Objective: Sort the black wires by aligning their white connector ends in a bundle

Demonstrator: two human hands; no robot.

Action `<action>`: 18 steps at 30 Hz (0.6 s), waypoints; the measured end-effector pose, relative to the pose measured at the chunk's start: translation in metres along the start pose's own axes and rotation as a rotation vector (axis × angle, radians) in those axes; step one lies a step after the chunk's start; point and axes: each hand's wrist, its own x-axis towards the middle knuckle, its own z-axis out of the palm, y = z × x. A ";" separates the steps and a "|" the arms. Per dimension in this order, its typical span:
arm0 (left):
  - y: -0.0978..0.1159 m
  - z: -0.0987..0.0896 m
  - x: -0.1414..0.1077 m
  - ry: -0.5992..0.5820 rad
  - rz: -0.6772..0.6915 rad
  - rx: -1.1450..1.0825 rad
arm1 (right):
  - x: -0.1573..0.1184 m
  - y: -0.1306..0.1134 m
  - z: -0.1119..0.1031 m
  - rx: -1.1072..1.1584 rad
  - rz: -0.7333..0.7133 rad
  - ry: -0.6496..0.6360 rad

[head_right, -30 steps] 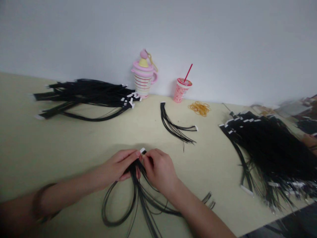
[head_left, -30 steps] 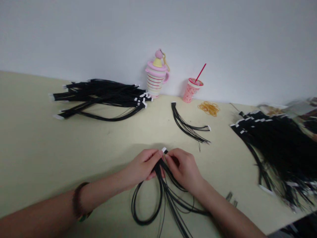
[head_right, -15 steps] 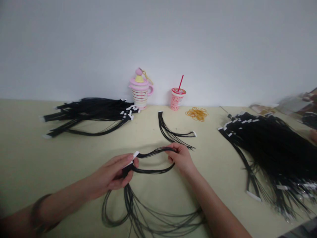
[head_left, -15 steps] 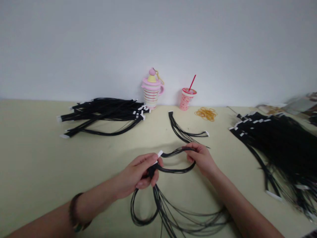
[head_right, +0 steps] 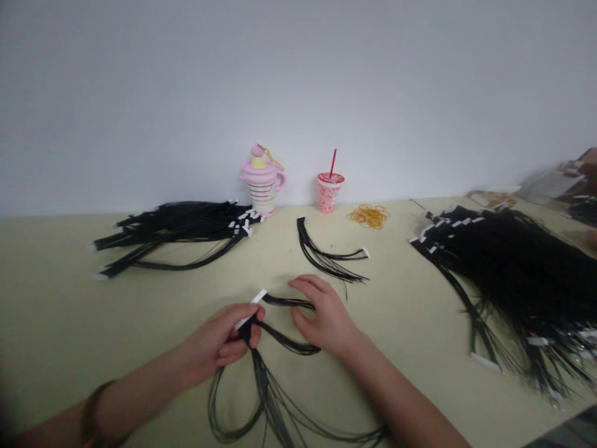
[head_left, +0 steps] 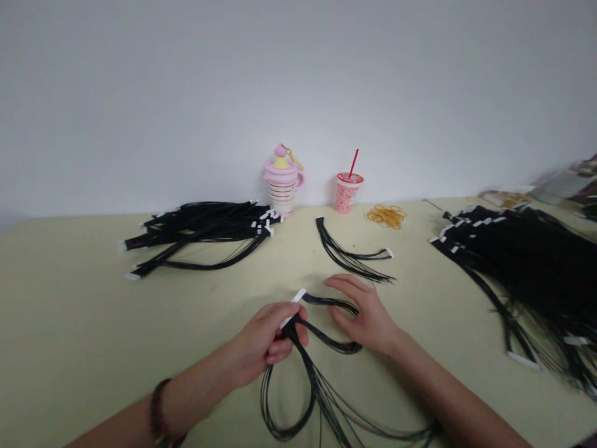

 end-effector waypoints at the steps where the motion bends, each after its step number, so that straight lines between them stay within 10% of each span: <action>1: -0.002 0.001 0.000 -0.006 -0.009 0.023 | 0.000 -0.006 0.002 0.049 -0.023 -0.008; 5: -0.007 0.007 -0.001 -0.073 -0.050 0.060 | -0.002 -0.020 0.019 0.232 0.068 -0.077; 11: -0.005 0.005 0.000 -0.148 -0.194 -0.064 | 0.000 -0.006 0.025 0.629 0.639 0.023; 18: -0.005 0.007 -0.002 -0.120 -0.274 -0.170 | -0.002 -0.012 0.030 0.978 0.806 -0.053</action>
